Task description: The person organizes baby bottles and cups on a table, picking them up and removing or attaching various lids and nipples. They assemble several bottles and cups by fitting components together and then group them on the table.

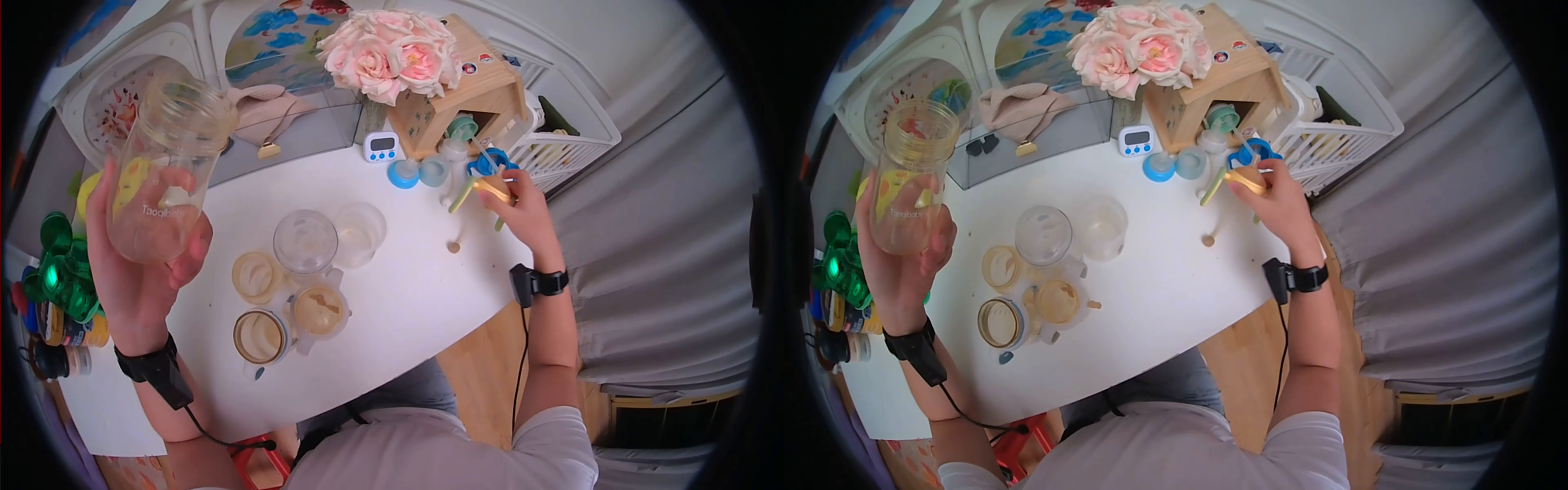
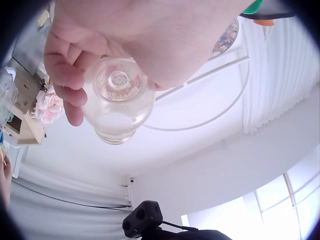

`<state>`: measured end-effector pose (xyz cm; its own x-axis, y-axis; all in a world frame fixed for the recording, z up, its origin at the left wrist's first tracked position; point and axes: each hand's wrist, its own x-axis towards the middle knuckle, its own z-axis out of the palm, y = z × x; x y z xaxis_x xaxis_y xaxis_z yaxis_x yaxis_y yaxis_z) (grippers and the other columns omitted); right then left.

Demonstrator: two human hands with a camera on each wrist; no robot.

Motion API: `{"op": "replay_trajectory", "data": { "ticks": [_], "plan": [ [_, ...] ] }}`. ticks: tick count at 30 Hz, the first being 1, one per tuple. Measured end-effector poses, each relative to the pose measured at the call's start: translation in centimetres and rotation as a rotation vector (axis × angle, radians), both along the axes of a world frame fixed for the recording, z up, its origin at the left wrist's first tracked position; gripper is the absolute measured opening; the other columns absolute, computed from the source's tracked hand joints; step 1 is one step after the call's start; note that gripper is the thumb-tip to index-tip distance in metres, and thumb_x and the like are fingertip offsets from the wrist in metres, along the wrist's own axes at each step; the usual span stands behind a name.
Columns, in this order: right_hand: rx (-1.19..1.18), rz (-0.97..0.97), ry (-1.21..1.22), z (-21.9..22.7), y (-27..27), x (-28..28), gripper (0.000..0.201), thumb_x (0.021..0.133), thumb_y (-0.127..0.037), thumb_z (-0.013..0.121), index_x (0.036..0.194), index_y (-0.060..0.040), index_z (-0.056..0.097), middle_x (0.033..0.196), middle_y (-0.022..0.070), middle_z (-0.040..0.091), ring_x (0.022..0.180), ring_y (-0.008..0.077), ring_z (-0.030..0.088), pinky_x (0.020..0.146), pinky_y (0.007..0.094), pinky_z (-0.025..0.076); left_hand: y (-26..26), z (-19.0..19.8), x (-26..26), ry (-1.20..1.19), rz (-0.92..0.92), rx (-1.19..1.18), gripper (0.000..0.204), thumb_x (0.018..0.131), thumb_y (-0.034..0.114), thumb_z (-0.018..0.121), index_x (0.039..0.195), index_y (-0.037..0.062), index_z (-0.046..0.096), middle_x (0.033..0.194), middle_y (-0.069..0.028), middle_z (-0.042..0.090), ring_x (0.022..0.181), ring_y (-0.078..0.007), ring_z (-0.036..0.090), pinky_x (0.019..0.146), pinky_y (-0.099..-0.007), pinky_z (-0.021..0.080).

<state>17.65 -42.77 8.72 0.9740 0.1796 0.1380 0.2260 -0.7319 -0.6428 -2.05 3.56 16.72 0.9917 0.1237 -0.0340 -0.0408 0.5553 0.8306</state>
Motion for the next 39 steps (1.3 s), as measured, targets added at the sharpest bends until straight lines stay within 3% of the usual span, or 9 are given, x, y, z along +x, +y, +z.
{"op": "replay_trajectory", "data": {
  "ticks": [1, 3, 6, 12, 25, 31, 33, 37, 39],
  "plan": [
    [0.002, -0.002, -0.002, -0.5, 0.5, 0.3, 0.070, 0.088, -0.044, 0.088, 0.128, 0.0053, 0.058, 0.109, 0.0221, 0.076, 0.093, 0.0244, 0.076, 0.080, 0.0359, 0.059, 0.0, 0.0, 0.0, 0.004, 0.006, -0.002, 0.070, 0.106, 0.071, 0.039, 0.118, 0.0045, 0.057, 0.071, -0.0214, 0.065, 0.041, -0.0155, 0.046, 0.040, -0.0222, 0.035],
    [-0.217, -0.086, -0.243, -1.4, 1.4, 0.6, 0.069, 0.087, -0.046, 0.087, 0.125, 0.0043, 0.057, 0.110, 0.0243, 0.075, 0.097, 0.0361, 0.077, 0.083, 0.0406, 0.059, 0.1, -0.2, 0.1, 0.009, 0.010, -0.003, 0.070, 0.106, 0.071, 0.039, 0.119, 0.0043, 0.056, 0.071, -0.0213, 0.065, 0.041, -0.0155, 0.046, 0.040, -0.0222, 0.036],
    [-0.301, -0.101, -0.344, -1.9, 2.9, 0.9, 0.068, 0.086, -0.048, 0.086, 0.121, 0.0025, 0.057, 0.108, 0.0254, 0.074, 0.097, 0.0432, 0.074, 0.082, 0.0454, 0.059, 0.4, -0.6, 0.4, 0.015, 0.001, -0.018, 0.071, 0.106, 0.071, 0.038, 0.120, 0.0038, 0.056, 0.072, -0.0214, 0.065, 0.043, -0.0157, 0.047, 0.041, -0.0228, 0.038],
    [-0.428, -0.132, -0.346, -3.0, 4.1, 1.6, 0.063, 0.086, -0.047, 0.085, 0.116, -0.0002, 0.057, 0.101, 0.0224, 0.072, 0.094, 0.0422, 0.072, 0.078, 0.0492, 0.058, 0.5, -1.0, 0.7, 0.009, -0.013, -0.021, 0.072, 0.107, 0.071, 0.036, 0.121, 0.0034, 0.056, 0.072, -0.0219, 0.065, 0.043, -0.0164, 0.049, 0.042, -0.0238, 0.040],
    [-0.547, -0.092, -0.459, -4.1, 3.7, 2.2, 0.050, 0.093, -0.042, 0.079, 0.113, 0.0008, 0.062, 0.099, 0.0209, 0.073, 0.098, 0.0392, 0.071, 0.078, 0.0482, 0.060, 0.2, -1.4, 1.1, 0.034, -0.017, 0.005, 0.073, 0.106, 0.072, 0.035, 0.121, 0.0040, 0.057, 0.073, -0.0232, 0.066, 0.043, -0.0157, 0.050, 0.041, -0.0226, 0.040],
    [-0.456, -0.092, -0.459, -3.3, 2.9, 1.3, 0.042, 0.096, -0.037, 0.077, 0.115, -0.0010, 0.065, 0.103, 0.0185, 0.075, 0.097, 0.0360, 0.072, 0.079, 0.0479, 0.059, -0.4, -1.6, 1.2, 0.045, -0.021, 0.004, 0.073, 0.107, 0.072, 0.034, 0.124, 0.0046, 0.057, 0.078, -0.0255, 0.067, 0.048, -0.0159, 0.051, 0.043, -0.0222, 0.040],
    [-0.284, -0.092, -0.504, -2.9, 2.6, 1.1, 0.034, 0.096, -0.030, 0.078, 0.114, -0.0034, 0.067, 0.101, 0.0151, 0.075, 0.088, 0.0316, 0.072, 0.075, 0.0424, 0.059, -0.5, -1.6, 1.1, 0.018, -0.031, 0.021, 0.073, 0.107, 0.072, 0.034, 0.125, 0.0048, 0.057, 0.080, -0.0265, 0.067, 0.049, -0.0161, 0.052, 0.044, -0.0220, 0.040],
    [-0.124, -0.097, -0.511, -0.5, 1.8, 0.4, 0.026, 0.098, -0.021, 0.077, 0.115, -0.0040, 0.069, 0.096, 0.0111, 0.075, 0.085, 0.0231, 0.073, 0.070, 0.0341, 0.058, -0.6, -1.4, 0.7, -0.025, -0.059, 0.004, 0.074, 0.107, 0.070, 0.036, 0.133, 0.0033, 0.052, 0.094, -0.0317, 0.068, 0.060, -0.0197, 0.057, 0.054, -0.0253, 0.045],
    [0.134, 0.012, -0.487, 1.8, 2.5, -0.6, 0.020, 0.099, -0.012, 0.073, 0.116, -0.0021, 0.070, 0.096, 0.0088, 0.077, 0.089, 0.0155, 0.074, 0.069, 0.0287, 0.057, -0.9, -1.6, 0.7, -0.036, -0.070, 0.003, 0.075, 0.107, 0.070, 0.037, 0.137, 0.0026, 0.049, 0.101, -0.0337, 0.069, 0.065, -0.0209, 0.059, 0.059, -0.0271, 0.048]
  ]
}}
